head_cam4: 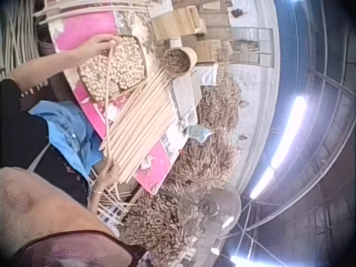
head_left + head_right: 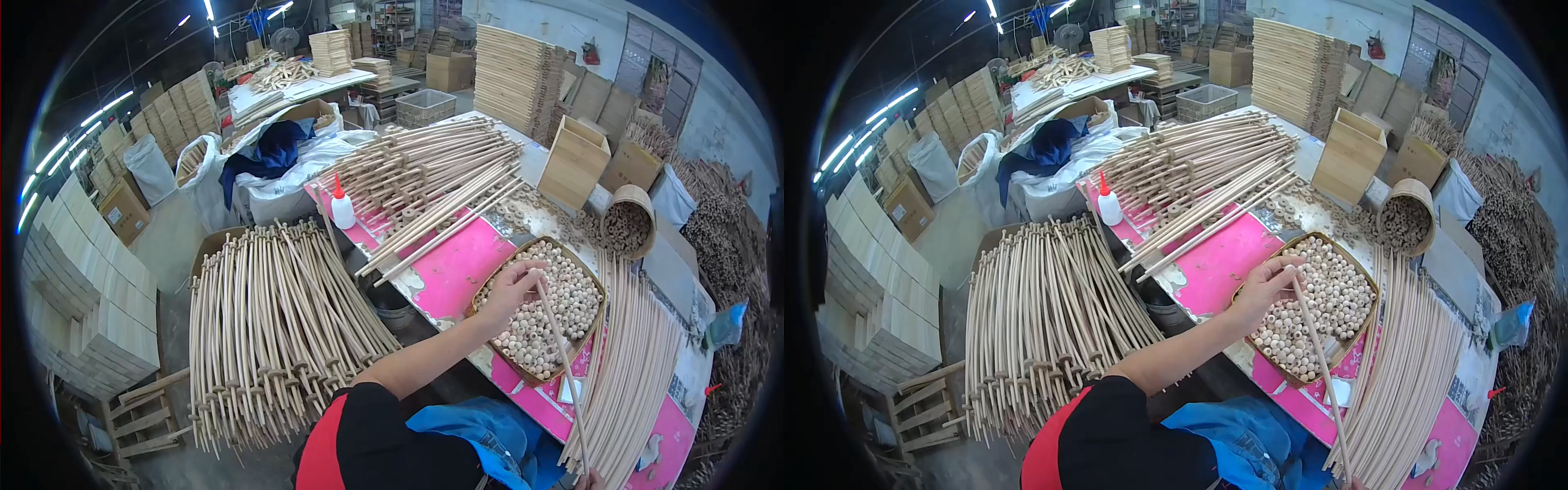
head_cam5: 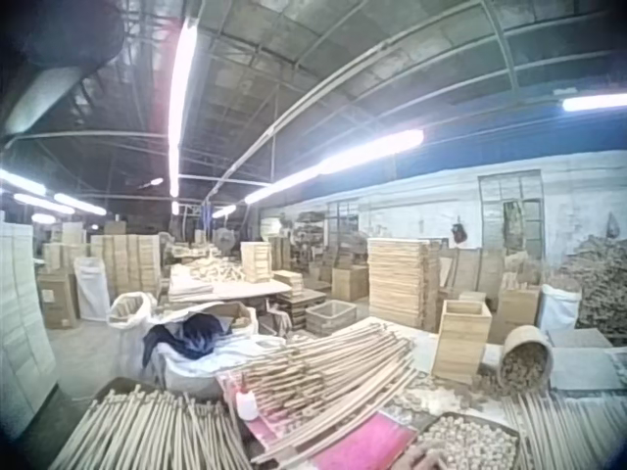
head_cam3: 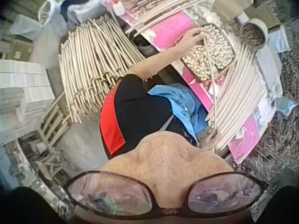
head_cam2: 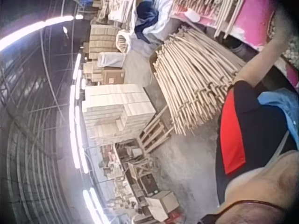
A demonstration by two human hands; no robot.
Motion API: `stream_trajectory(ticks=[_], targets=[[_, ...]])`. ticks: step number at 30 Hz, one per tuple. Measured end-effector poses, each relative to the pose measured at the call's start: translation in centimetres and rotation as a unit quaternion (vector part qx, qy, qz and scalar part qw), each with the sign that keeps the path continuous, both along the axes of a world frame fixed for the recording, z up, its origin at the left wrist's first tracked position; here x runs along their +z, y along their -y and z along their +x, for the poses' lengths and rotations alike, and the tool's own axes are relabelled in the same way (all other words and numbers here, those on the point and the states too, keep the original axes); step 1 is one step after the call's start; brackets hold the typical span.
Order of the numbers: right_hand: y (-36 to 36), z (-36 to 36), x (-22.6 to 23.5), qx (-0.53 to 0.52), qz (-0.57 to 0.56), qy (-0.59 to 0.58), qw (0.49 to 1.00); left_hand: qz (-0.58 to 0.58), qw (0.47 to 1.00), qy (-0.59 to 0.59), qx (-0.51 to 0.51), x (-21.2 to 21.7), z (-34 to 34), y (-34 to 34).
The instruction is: Assembling wooden dowels by dipping the ends in glue and attaching wooden beads.
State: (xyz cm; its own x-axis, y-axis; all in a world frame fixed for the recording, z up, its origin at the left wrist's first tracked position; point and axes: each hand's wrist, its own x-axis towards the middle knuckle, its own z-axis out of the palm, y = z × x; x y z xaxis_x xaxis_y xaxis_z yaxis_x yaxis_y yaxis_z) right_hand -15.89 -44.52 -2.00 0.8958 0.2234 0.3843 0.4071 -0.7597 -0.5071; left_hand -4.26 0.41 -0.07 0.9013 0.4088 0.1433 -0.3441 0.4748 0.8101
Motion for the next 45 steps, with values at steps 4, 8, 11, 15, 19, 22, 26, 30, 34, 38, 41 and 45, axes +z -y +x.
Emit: stream_trajectory(ticks=[4, 8, 11, 15, 19, 22, 26, 30, 34, 38, 41, 45], targets=[[-1.3, -0.9, 1.0, -0.011, 0.001, -0.038, 0.999, 0.016, 0.996, 0.090, 0.005, 1.8, -0.7, -0.7], [0.0, -0.1, -2.4, 0.064, 0.061, -0.032, 0.996, 0.037, 0.991, 0.132, 0.012, 4.2, -2.2, -1.2], [-0.6, 0.2, -4.2, 0.200, 0.145, -0.107, 0.963, 0.031, 0.989, 0.145, 0.003, 5.9, -3.2, -1.6], [-2.2, -2.2, -2.9, 0.182, 0.311, -0.502, 0.786, 0.019, 0.985, 0.158, -0.060, 8.7, -1.3, 0.1], [-1.2, -2.1, -4.6, 0.161, 0.384, -0.484, 0.770, 0.137, 0.978, 0.140, -0.070, 6.4, 4.4, 1.2], [1.7, -2.6, -3.4, -0.009, 0.552, -0.330, 0.766, 0.108, 0.981, 0.079, -0.142, 6.7, 6.2, 8.8], [6.1, -3.7, -4.9, -0.326, 0.564, -0.048, 0.757, 0.174, 0.946, -0.034, -0.273, 2.1, 6.2, 13.5], [10.5, -18.6, -18.7, -0.639, 0.476, 0.064, 0.601, 0.172, 0.871, -0.145, -0.437, -2.7, 4.7, 24.3], [9.5, -22.0, -20.3, -0.655, 0.472, 0.076, 0.586, 0.241, 0.820, -0.159, -0.494, -1.4, 3.0, 29.0], [7.8, -14.7, -14.7, -0.498, 0.401, -0.011, 0.768, 0.282, 0.810, -0.066, -0.510, 2.1, 6.6, 32.7], [6.5, -14.0, -12.9, -0.456, 0.373, -0.044, 0.807, 0.204, 0.807, -0.002, -0.555, 2.3, 9.7, 40.1], [5.7, -14.8, -14.0, -0.452, 0.389, -0.057, 0.801, 0.068, 0.819, -0.007, -0.570, 4.5, 12.9, 46.9]])
